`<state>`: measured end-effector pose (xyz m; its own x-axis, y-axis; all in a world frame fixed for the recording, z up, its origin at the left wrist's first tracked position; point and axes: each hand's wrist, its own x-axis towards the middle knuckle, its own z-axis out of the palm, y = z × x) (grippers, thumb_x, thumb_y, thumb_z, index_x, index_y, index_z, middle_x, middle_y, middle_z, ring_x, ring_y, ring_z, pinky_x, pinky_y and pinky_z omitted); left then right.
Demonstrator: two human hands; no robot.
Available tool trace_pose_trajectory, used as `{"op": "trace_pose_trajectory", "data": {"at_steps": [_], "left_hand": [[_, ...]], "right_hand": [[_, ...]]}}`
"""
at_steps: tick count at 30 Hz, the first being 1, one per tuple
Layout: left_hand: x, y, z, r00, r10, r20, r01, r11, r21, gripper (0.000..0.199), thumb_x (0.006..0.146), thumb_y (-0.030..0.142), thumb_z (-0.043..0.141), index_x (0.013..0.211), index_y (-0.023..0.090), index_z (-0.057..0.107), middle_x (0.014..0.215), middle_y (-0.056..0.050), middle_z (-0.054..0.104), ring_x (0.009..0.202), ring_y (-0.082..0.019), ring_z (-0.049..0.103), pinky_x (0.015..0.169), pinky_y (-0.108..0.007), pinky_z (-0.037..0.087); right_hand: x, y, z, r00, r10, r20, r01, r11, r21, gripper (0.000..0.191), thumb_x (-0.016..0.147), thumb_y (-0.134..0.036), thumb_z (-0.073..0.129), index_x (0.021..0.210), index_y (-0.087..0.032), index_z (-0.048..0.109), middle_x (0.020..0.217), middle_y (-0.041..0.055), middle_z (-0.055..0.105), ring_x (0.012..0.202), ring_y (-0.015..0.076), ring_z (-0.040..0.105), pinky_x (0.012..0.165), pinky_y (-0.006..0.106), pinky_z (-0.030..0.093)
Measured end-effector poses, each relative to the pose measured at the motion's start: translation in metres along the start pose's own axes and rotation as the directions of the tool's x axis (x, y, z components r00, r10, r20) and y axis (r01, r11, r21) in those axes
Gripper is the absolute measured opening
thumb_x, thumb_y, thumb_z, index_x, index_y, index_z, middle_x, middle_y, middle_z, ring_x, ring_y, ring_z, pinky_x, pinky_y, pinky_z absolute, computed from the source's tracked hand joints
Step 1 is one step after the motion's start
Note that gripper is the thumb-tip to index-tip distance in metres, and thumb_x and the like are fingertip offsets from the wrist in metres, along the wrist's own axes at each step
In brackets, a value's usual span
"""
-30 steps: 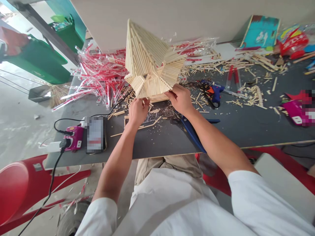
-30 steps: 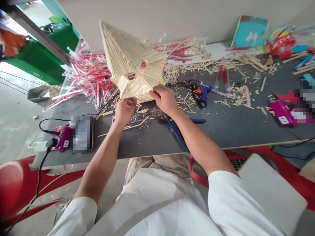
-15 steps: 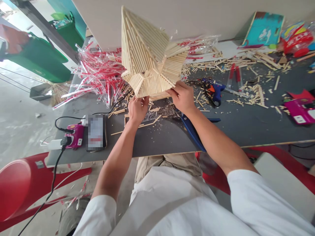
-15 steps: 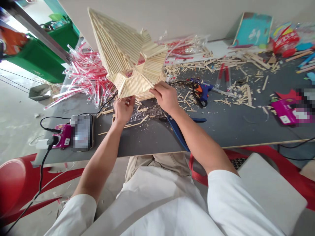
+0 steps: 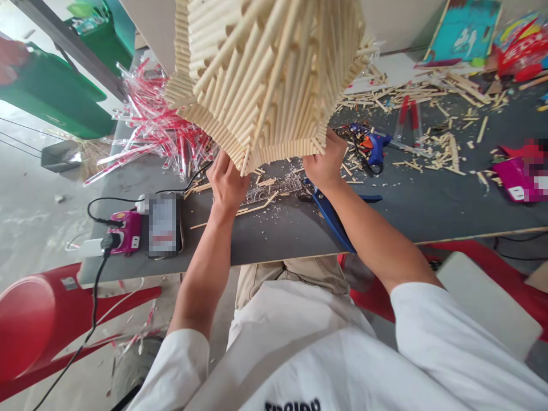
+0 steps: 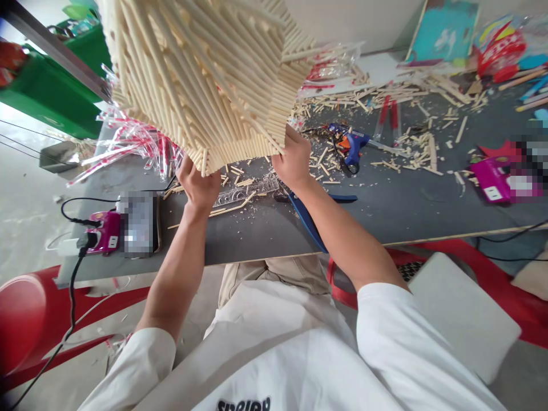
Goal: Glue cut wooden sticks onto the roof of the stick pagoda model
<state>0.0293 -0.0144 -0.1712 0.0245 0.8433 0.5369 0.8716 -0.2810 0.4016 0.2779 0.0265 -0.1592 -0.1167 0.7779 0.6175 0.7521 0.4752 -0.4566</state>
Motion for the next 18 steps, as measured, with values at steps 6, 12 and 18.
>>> {"op": "trace_pose_trajectory", "data": {"at_steps": [6,12,18], "left_hand": [[0.002,-0.001,0.003,1.0,-0.01,-0.027,0.009,0.999,-0.034,0.028,0.095,0.031,0.056,0.121,0.022,0.063,0.126,-0.015,0.059,0.131,-0.033,0.056,0.104,-0.05,0.052],[0.008,0.005,0.016,0.996,-0.046,-0.074,0.04,0.996,-0.075,0.024,0.103,0.032,0.047,0.121,0.023,0.06,0.126,-0.014,0.056,0.125,-0.026,0.058,0.09,-0.041,0.062],[0.011,0.006,0.018,0.978,-0.159,-0.132,0.124,0.963,-0.239,0.024,0.107,0.036,0.041,0.116,0.02,0.057,0.123,-0.013,0.05,0.112,-0.02,0.062,0.078,-0.031,0.061]], "right_hand": [[0.001,-0.004,0.001,0.999,0.003,0.047,-0.004,1.0,0.018,0.034,0.1,-0.023,0.04,0.103,-0.021,0.074,0.095,0.0135,0.066,0.107,0.0323,0.068,0.09,0.048,0.056],[0.015,-0.005,0.011,0.998,0.046,0.034,-0.051,0.986,0.159,0.03,0.102,-0.032,0.047,0.083,-0.022,0.067,0.085,0.0089,0.066,0.09,0.0253,0.068,0.085,0.041,0.053],[0.035,-0.013,0.023,0.994,-0.033,0.104,0.007,0.971,0.238,0.043,0.105,-0.051,0.047,0.078,-0.023,0.066,0.083,0.0075,0.069,0.085,0.0224,0.066,0.083,0.038,0.051]]}}
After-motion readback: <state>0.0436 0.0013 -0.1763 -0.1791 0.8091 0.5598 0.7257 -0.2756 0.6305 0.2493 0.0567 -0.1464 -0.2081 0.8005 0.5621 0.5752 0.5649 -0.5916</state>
